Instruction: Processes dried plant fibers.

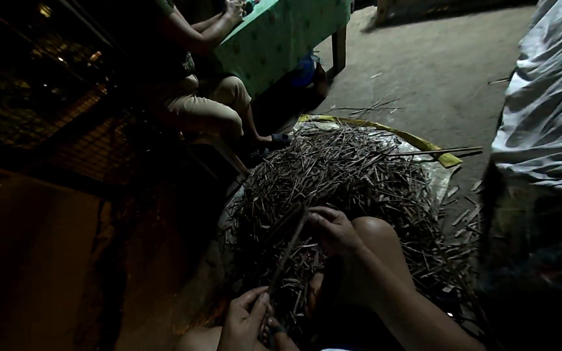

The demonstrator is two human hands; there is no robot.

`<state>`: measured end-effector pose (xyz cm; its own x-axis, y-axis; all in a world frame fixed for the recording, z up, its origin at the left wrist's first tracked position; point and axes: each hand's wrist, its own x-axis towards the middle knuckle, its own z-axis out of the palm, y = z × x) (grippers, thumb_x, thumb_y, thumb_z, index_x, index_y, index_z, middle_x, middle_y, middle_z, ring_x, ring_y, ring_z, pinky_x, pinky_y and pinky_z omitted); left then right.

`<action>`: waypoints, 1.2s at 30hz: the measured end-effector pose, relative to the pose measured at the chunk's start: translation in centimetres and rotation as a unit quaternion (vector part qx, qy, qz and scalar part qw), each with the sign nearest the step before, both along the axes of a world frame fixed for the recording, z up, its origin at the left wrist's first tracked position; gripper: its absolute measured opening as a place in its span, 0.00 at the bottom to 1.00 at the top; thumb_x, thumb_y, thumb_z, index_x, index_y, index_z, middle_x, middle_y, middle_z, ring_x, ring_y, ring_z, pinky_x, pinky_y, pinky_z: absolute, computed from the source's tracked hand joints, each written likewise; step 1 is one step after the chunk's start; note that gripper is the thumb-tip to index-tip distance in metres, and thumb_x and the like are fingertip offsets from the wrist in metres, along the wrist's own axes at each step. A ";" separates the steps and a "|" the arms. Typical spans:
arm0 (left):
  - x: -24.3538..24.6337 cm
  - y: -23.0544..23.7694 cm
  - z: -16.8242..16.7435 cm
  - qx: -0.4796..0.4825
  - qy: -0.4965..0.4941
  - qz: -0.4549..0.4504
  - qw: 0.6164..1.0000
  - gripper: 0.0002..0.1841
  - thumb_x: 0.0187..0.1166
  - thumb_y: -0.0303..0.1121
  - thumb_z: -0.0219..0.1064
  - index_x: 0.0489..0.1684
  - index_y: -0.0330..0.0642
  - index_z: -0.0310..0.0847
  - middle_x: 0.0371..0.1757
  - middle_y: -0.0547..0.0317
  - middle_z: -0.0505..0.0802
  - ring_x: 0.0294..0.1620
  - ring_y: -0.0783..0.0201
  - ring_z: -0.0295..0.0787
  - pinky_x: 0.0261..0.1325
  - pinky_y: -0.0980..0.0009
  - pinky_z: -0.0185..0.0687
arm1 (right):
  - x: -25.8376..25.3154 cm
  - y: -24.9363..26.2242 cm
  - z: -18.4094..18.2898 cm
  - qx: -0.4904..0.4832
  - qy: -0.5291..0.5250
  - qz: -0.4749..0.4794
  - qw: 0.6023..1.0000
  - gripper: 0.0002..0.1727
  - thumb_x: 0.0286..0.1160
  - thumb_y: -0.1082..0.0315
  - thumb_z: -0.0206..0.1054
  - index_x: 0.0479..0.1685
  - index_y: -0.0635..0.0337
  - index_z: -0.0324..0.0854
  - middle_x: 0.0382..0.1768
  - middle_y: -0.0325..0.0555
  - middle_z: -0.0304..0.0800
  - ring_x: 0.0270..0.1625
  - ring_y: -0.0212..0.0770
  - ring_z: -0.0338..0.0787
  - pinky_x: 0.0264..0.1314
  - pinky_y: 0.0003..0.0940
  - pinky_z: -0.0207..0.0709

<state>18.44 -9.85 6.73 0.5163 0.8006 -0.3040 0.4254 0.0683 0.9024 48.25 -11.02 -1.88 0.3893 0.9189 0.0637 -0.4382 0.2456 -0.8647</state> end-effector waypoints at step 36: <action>-1.0 0.2 -1.0 -0.072 0.001 -0.018 0.997 0.13 0.88 0.28 0.58 0.57 0.33 0.88 0.29 0.57 0.91 0.18 0.73 0.78 0.20 0.79 0.75 | 2.0 0.4 0.8 -0.095 0.178 -0.113 0.973 0.17 0.89 0.70 0.57 0.70 0.67 0.75 0.39 0.50 0.90 0.31 0.37 0.89 0.31 0.30 0.86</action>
